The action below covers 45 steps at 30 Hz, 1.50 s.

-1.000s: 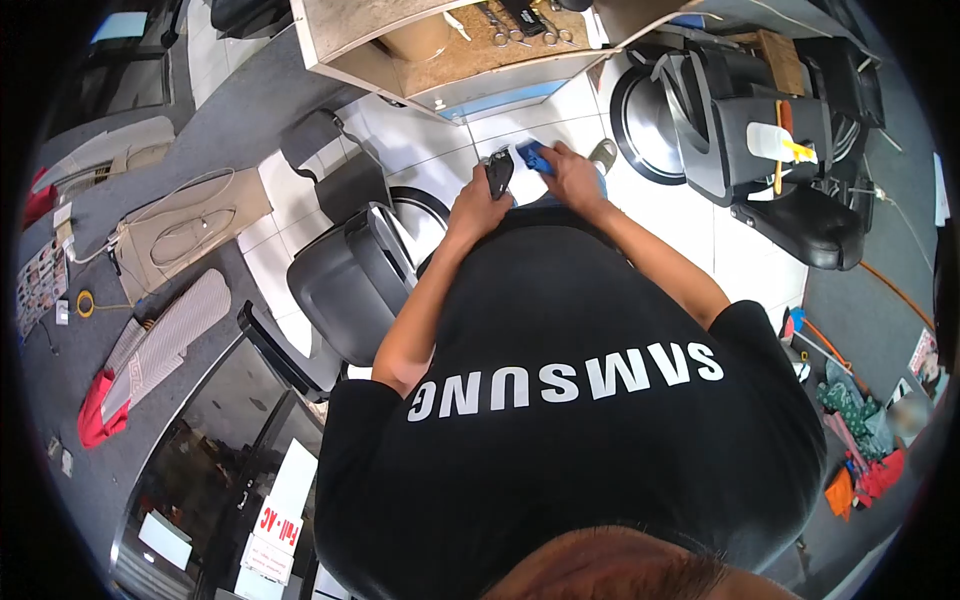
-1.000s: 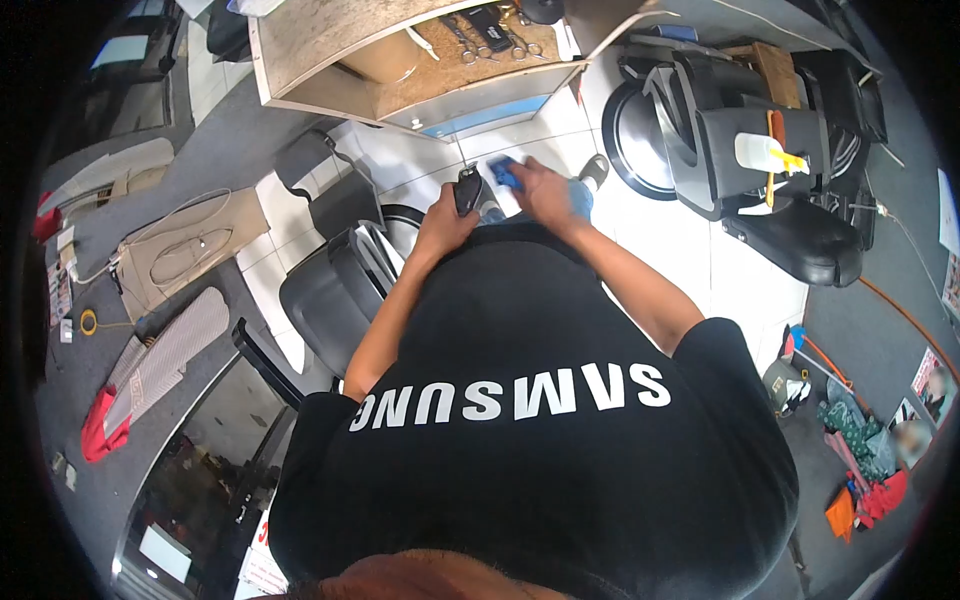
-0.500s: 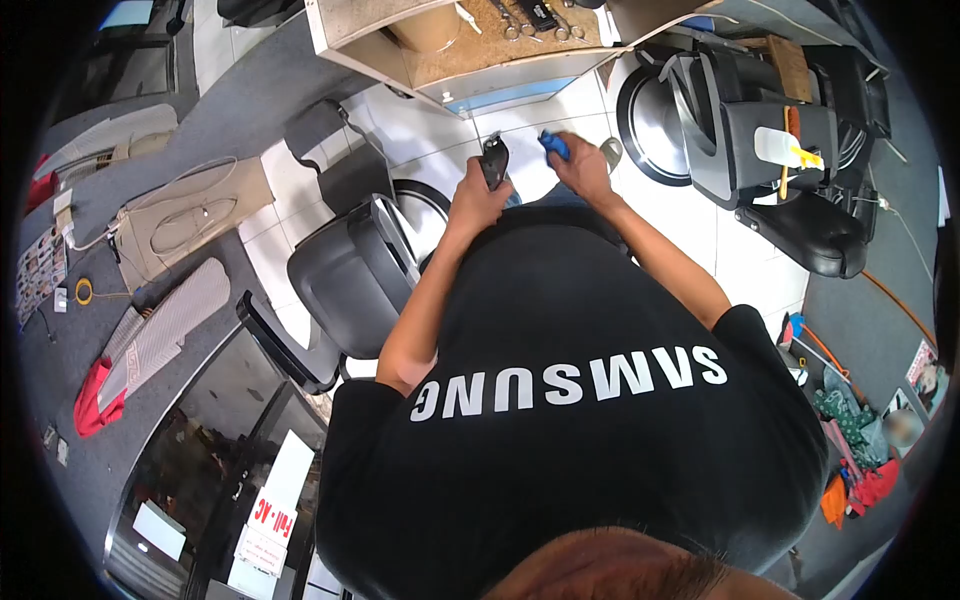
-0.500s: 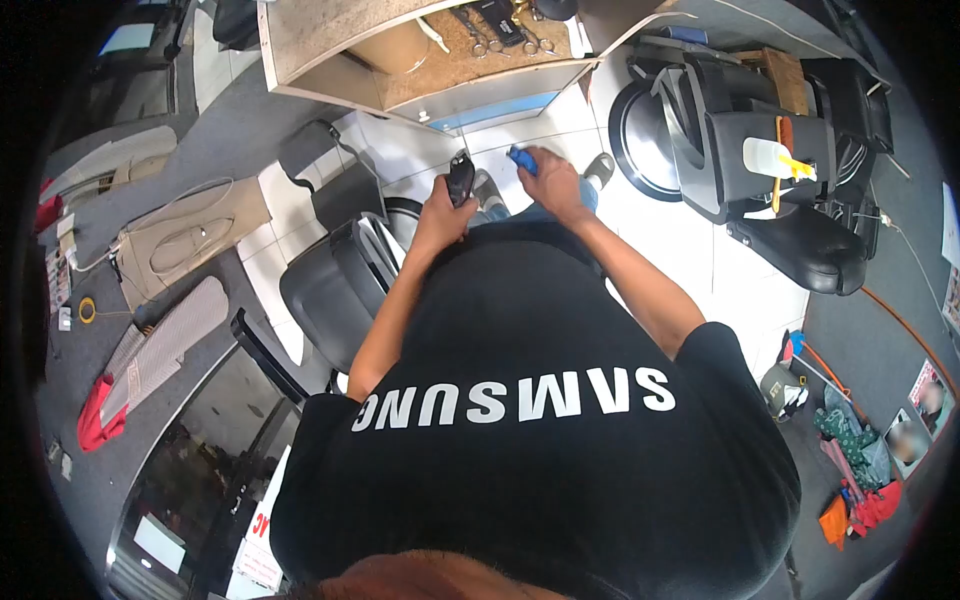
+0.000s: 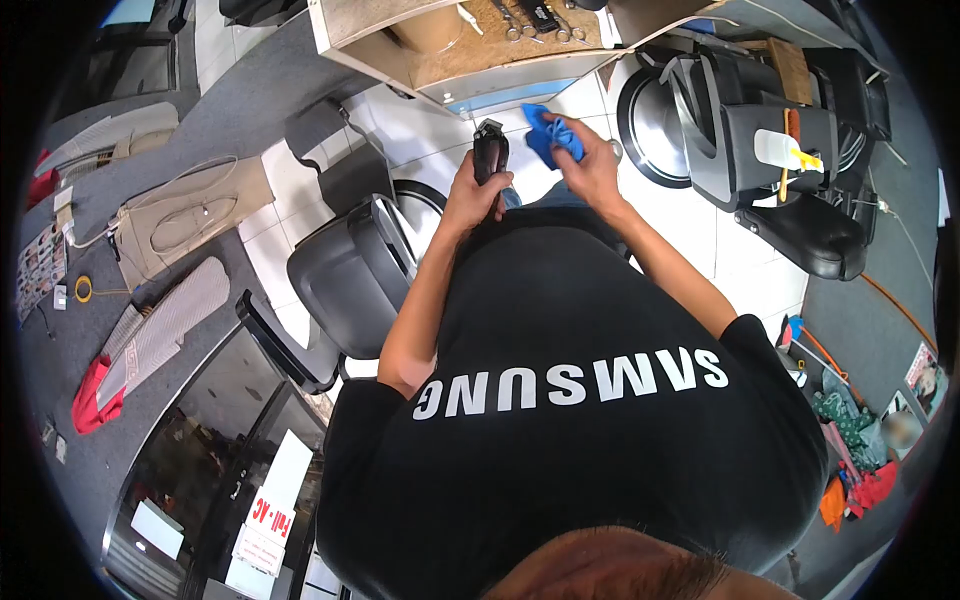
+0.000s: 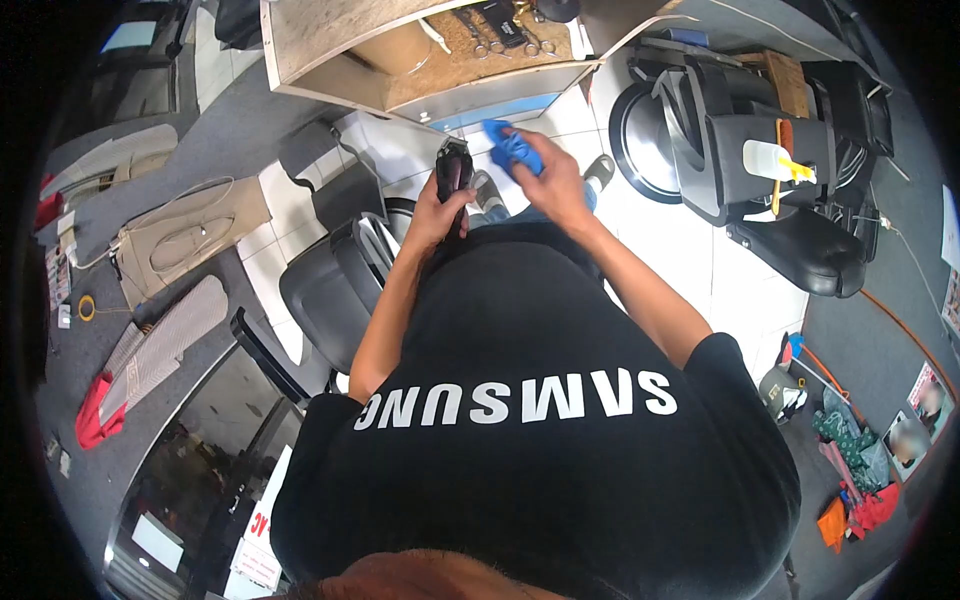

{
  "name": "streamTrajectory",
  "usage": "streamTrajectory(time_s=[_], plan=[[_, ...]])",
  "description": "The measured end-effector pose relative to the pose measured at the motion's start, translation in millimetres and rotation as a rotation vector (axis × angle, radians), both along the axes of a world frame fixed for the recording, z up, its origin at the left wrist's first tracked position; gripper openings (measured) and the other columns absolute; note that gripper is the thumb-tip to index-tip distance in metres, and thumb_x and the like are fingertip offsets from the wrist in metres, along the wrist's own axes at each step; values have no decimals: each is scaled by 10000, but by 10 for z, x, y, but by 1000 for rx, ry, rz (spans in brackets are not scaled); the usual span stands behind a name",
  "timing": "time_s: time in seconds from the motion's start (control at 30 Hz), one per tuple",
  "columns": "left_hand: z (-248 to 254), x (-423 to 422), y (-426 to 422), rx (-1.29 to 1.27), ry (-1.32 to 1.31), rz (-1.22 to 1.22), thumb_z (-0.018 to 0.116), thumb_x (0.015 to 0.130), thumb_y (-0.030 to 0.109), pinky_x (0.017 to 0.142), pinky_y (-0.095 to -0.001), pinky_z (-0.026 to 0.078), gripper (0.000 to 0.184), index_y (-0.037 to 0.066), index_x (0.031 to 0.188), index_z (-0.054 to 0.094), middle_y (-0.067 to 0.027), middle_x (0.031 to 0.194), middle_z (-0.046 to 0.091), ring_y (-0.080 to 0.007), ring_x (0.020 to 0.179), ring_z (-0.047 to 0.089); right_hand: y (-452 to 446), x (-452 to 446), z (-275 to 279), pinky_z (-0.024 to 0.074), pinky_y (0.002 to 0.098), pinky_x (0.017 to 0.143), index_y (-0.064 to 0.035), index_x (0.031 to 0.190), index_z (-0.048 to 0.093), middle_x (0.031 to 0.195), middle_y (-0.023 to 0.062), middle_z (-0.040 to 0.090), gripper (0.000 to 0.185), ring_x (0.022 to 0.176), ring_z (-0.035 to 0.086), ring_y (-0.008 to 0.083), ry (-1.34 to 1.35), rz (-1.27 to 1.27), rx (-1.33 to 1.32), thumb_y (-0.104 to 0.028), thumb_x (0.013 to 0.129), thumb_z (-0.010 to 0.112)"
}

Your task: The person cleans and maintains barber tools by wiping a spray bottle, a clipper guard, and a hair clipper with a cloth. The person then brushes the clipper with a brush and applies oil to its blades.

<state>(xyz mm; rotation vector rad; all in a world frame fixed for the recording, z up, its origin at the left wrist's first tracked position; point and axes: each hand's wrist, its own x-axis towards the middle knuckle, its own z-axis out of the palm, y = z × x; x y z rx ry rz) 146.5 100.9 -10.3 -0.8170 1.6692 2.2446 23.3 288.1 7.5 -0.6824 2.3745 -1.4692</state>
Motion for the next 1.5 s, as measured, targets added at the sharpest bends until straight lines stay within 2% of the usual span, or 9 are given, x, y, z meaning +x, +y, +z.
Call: streamTrajectory(time_s=[0.13, 0.27, 0.43, 0.53, 0.6, 0.67, 1.07, 1.1, 1.5], plan=[[-25, -8, 21, -56, 99, -68, 730, 931, 116, 438, -300, 486, 471, 14, 1295, 450, -65, 842, 597, -141, 518, 593, -116, -1, 58, 572, 440, 894, -113, 1273, 711, 1129, 164, 752, 406, 1010, 729, 361, 0, 198, -2, -171, 871, 697], [149, 68, -60, -124, 142, -83, 731, 933, 97, 456, -294, 481, 488, 18, 1319, 443, -50, 832, 586, -134, 527, 587, 39, -257, -8, 590, 467, 801, -174, 1127, 793, 899, 160, 774, 303, 846, 748, 363, -96, 219, 680, -315, 885, 677], [46, 6, -92, -186, 151, -104, 737, 903, 86, 494, -283, 503, 491, 12, 1301, 459, -55, 849, 609, -129, 558, 603, -43, -90, 450, 551, 340, 744, -109, 1211, 741, 840, 125, 741, 340, 696, 663, 204, -305, 101, -27, -150, 891, 635], [88, 15, 0, -127, 205, -53, 713, 869, 64, 508, -290, 521, 472, 12, 1272, 474, -73, 860, 614, -147, 573, 609, -97, 41, 39, 564, 401, 865, -141, 1260, 726, 991, 158, 771, 380, 909, 742, 327, -44, 152, -113, -174, 889, 652], [106, 38, -2, 38, 271, 72, 693, 856, 37, 513, -294, 521, 451, 16, 1256, 484, -88, 870, 625, -161, 575, 608, 111, -106, -285, 569, 455, 915, -160, 1278, 723, 1039, 159, 777, 399, 991, 735, 383, -16, 356, 651, -258, 894, 668], [221, 59, -64, 103, 303, 74, 697, 862, 172, 528, -342, 538, 492, -3, 1285, 517, -96, 889, 615, -191, 606, 628, 293, -134, -429, 574, 499, 887, -131, 1382, 622, 999, 241, 755, 515, 969, 733, 433, -152, 282, 736, -287, 898, 700], [374, 73, -136, 283, 421, 64, 453, 1049, 579, 499, -274, 526, 675, -1, 1391, 507, -78, 859, 590, -121, 587, 587, 387, -387, -162, 552, 399, 932, -33, 1282, 691, 1123, 192, 740, 551, 1005, 728, 338, -432, 233, 205, -396, 887, 816], [359, 65, -126, 282, 444, 53, 384, 1066, 648, 488, -273, 530, 727, 9, 1395, 502, -74, 851, 580, -121, 565, 585, 393, -376, -231, 546, 364, 893, -44, 1302, 692, 1043, 110, 754, 511, 936, 714, 262, -105, 230, 352, -356, 916, 813], [402, -101, -1, 532, 214, 388, 255, 1057, 715, 486, -302, 554, 757, 54, 1256, 565, -126, 855, 685, -169, 579, 644, 193, -710, 1078, 520, 363, 665, 22, 997, 720, 692, 90, 666, 499, 698, 669, 151, -298, 112, 184, -476, 1004, 677]])
